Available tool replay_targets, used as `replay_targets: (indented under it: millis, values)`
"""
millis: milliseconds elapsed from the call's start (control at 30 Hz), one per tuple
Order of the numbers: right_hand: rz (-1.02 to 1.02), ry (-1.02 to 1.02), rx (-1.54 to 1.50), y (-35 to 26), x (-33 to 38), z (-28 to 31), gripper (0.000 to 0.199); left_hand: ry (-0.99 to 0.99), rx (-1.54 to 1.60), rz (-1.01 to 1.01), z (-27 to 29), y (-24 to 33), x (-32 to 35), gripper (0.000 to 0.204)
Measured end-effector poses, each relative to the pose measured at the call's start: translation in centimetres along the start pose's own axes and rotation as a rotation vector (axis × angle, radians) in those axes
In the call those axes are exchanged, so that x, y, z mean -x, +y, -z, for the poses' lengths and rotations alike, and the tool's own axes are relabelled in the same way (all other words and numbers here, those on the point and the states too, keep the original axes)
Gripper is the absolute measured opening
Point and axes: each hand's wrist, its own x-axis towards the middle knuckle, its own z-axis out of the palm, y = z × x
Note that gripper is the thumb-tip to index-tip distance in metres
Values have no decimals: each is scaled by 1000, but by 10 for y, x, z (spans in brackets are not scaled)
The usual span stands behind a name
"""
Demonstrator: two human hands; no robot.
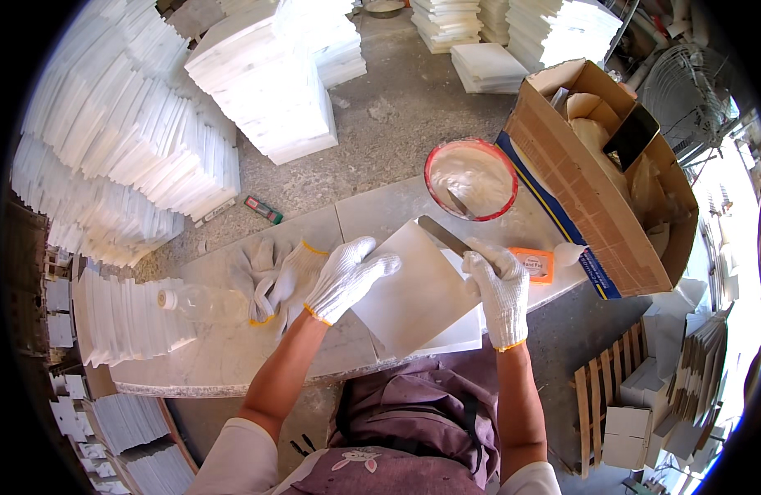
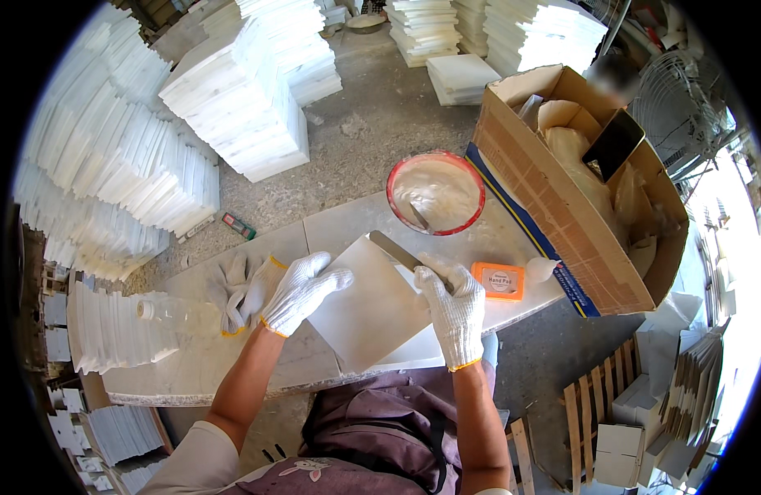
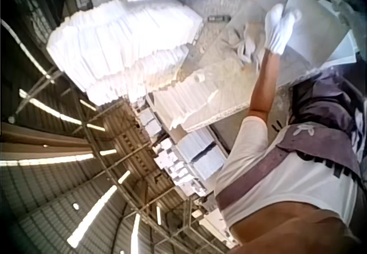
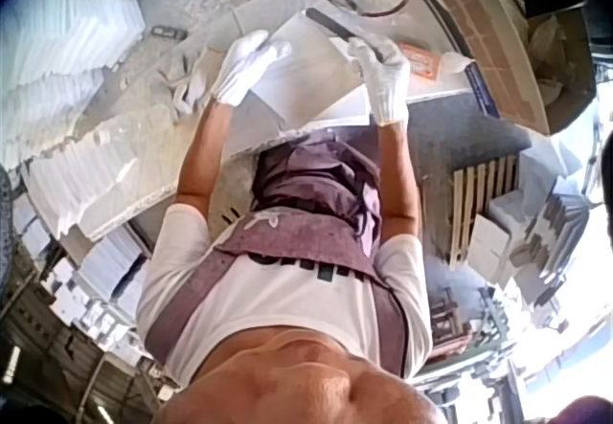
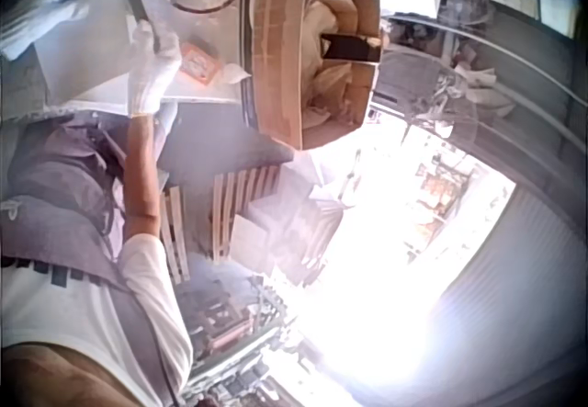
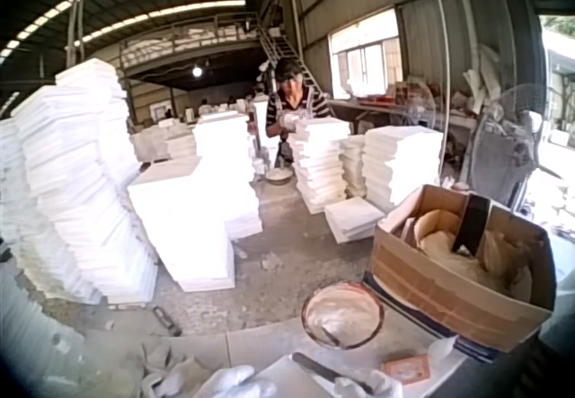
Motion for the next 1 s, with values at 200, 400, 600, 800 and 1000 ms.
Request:
replay_targets:
  millis: [200, 400, 600, 800, 1000]
  values:
    - [29, 5, 61, -5, 2, -8, 24, 18, -1, -30, -1, -1, 1, 36]
    - [41, 38, 53, -2, 1, -7, 23, 25, -34, -27, 0, 11, 4, 40]
    - [63, 48, 84, -4, 0, -7, 23, 31, -34, -40, 0, 10, 3, 42]
    - [74, 21, 110, -7, 2, -6, 24, 29, -22, -28, 1, 14, 5, 42]
    - [66, 43, 46, -4, 1, -3, 23, 22, -37, -29, 1, 10, 3, 43]
